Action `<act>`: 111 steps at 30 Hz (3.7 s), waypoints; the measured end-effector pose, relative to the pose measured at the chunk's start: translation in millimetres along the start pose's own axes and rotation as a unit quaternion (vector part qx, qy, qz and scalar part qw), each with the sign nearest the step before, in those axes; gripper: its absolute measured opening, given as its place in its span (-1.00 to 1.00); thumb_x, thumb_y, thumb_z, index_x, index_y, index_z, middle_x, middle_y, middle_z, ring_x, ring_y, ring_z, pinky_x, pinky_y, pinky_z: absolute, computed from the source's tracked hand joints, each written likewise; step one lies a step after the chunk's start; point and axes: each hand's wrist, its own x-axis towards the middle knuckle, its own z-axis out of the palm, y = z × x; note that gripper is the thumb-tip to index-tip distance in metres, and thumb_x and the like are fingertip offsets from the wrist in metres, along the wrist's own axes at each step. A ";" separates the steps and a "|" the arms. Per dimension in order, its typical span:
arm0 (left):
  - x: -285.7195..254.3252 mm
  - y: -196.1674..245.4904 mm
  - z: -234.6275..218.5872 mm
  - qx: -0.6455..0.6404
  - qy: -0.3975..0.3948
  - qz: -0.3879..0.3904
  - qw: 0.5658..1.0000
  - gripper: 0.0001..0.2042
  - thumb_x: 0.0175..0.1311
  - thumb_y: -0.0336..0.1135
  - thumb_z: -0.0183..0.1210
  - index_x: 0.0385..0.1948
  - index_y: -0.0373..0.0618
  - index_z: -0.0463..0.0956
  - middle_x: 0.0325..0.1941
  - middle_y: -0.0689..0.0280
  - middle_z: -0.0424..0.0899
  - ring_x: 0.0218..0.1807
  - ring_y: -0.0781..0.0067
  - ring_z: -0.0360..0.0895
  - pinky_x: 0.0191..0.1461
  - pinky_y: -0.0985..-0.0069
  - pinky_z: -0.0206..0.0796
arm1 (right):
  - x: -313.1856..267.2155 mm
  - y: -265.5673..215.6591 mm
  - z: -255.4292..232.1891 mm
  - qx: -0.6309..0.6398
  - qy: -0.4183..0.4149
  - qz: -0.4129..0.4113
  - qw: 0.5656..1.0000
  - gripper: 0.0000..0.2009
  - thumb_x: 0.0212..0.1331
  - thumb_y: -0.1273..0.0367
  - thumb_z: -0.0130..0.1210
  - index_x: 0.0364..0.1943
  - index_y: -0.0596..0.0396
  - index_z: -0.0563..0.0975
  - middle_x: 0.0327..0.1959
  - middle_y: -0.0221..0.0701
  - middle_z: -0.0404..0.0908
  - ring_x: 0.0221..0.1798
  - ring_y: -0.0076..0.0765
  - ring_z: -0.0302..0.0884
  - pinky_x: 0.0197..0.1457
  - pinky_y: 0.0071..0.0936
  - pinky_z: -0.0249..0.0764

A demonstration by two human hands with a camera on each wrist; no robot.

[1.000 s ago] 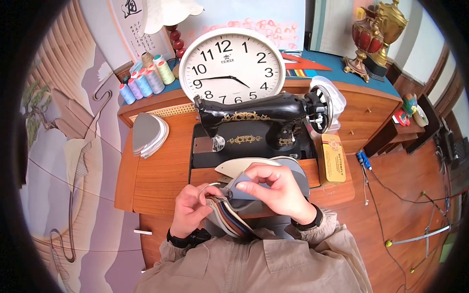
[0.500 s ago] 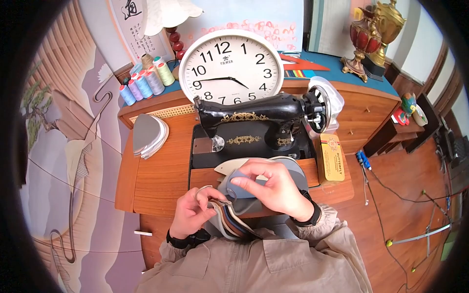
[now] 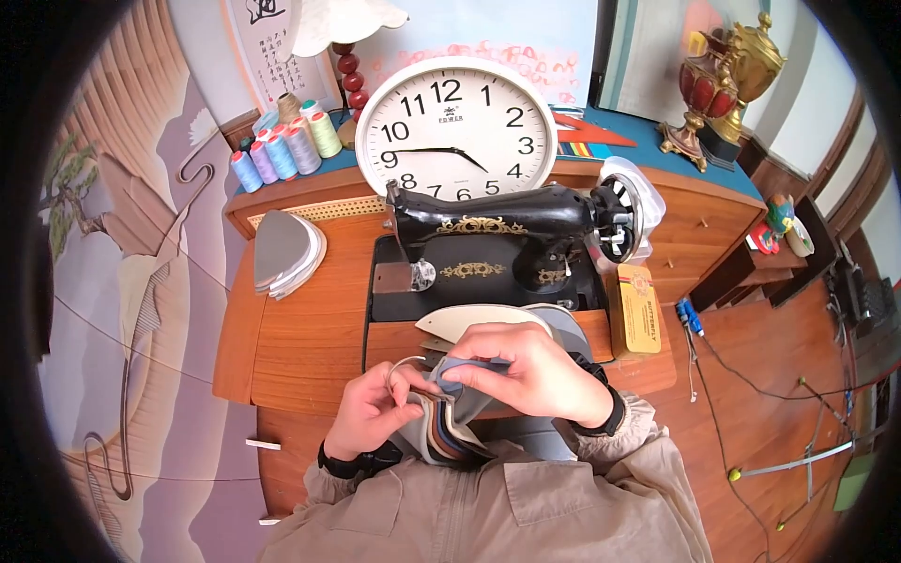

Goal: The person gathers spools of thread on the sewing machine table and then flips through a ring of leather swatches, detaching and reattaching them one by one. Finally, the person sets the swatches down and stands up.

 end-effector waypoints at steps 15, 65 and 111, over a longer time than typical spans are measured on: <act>-4.0 -0.5 -4.6 0.009 0.016 0.005 1.000 -0.78 0.28 -0.56 0.17 -0.43 -0.15 0.25 -0.04 0.04 0.60 -0.05 0.49 0.52 0.06 0.53 0.36 | -5.3 -4.2 6.2 -0.004 0.005 -0.075 0.997 -0.92 0.24 0.48 0.12 -0.30 0.20 0.62 -0.36 -0.29 0.61 -0.28 -0.29 0.59 -0.17 -0.42 0.46; 5.5 -7.5 -16.7 0.133 -0.006 0.241 0.961 -0.82 0.07 -0.50 0.34 -0.26 -0.15 0.65 0.10 0.07 0.53 0.09 0.22 0.50 0.11 0.39 0.35 | -9.0 -4.6 48.2 0.109 0.143 -0.016 0.984 -0.92 0.10 0.56 0.25 -0.31 0.22 0.69 -0.38 -0.31 0.65 -0.33 -0.48 0.57 -0.26 -0.57 0.46; -5.8 6.6 -12.1 -0.009 0.054 0.153 0.987 -0.97 0.15 -0.45 0.26 -0.39 -0.09 0.62 -0.17 -0.03 0.69 -0.13 0.08 0.61 -0.10 0.29 0.41 | -42.7 117.9 3.7 -0.301 -0.028 0.104 0.948 -0.50 0.14 0.12 0.21 0.15 0.02 0.51 0.23 -0.17 0.45 0.33 0.06 0.28 0.39 -0.11 0.18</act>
